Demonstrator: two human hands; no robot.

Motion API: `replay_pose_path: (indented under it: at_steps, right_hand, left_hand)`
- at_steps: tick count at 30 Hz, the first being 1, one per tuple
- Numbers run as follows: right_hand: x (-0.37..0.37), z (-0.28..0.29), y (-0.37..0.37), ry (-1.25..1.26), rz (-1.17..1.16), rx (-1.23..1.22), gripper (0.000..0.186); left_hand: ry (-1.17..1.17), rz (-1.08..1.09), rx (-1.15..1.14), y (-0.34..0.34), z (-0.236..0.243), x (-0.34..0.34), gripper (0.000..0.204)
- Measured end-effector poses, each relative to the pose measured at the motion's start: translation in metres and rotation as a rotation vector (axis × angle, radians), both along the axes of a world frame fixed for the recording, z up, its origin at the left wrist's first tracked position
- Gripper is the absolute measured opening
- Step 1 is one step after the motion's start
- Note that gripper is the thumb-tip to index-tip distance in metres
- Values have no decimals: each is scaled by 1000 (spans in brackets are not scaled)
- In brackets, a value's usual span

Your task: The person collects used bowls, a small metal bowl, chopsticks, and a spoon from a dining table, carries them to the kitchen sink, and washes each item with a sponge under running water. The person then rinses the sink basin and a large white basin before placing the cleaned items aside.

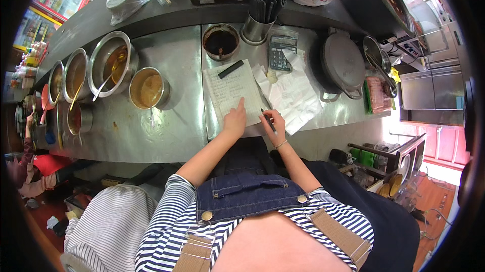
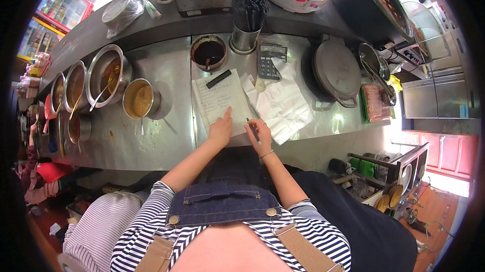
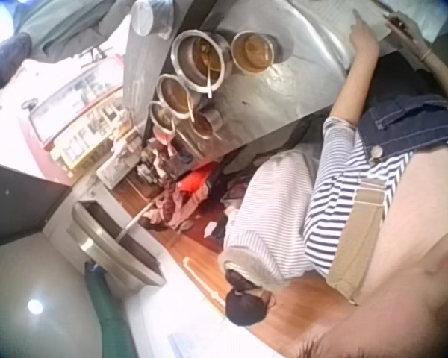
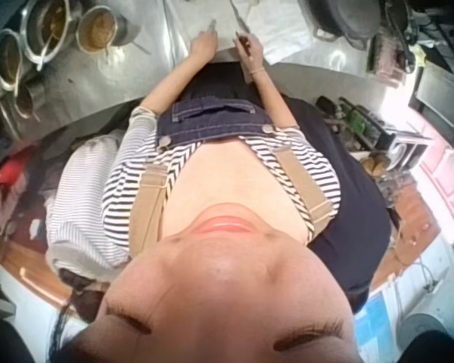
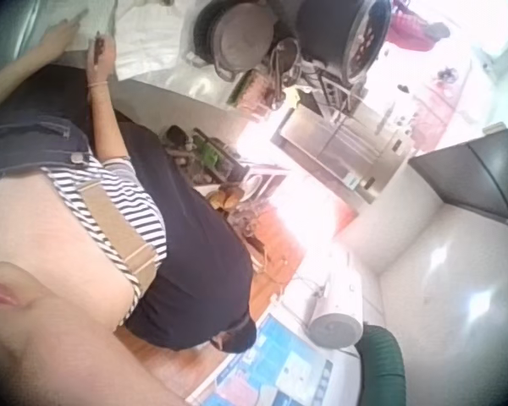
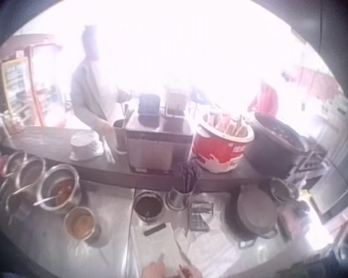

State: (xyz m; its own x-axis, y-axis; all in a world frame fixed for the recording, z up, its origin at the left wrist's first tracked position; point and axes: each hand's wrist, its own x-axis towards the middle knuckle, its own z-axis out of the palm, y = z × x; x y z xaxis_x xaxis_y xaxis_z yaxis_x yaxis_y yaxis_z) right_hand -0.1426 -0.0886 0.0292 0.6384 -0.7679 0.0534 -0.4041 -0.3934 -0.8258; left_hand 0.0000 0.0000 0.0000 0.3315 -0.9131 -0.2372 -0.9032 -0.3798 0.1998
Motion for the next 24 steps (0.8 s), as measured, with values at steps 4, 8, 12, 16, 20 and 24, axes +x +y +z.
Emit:
replay_pose_path:
  at_steps: [4, 8, 12, 16, 20, 24]
  right_hand:
    - [24, -1, -11, -225, 63, 36, 14]
    - [64, -22, -36, -335, 48, 425, 14]
    - [89, -52, -58, -253, 93, 281, 23]
    - [90, -70, -56, -228, 60, 335, 26]
    - [85, -69, -56, -232, 136, 57, 28]
    - [87, -71, -58, -274, 155, 39, 29]
  left_hand:
    - [26, 20, -59, 0, -9, -2, 27]
    - [128, 148, -3, -2, -13, -3, 28]
    - [15, 47, -34, -1, -2, -2, 31]
    - [27, 23, -15, -3, 3, 1, 34]
    - [-43, 1, -39, 0, 4, -3, 35]
    - [-84, 5, -34, -4, -3, -3, 37]
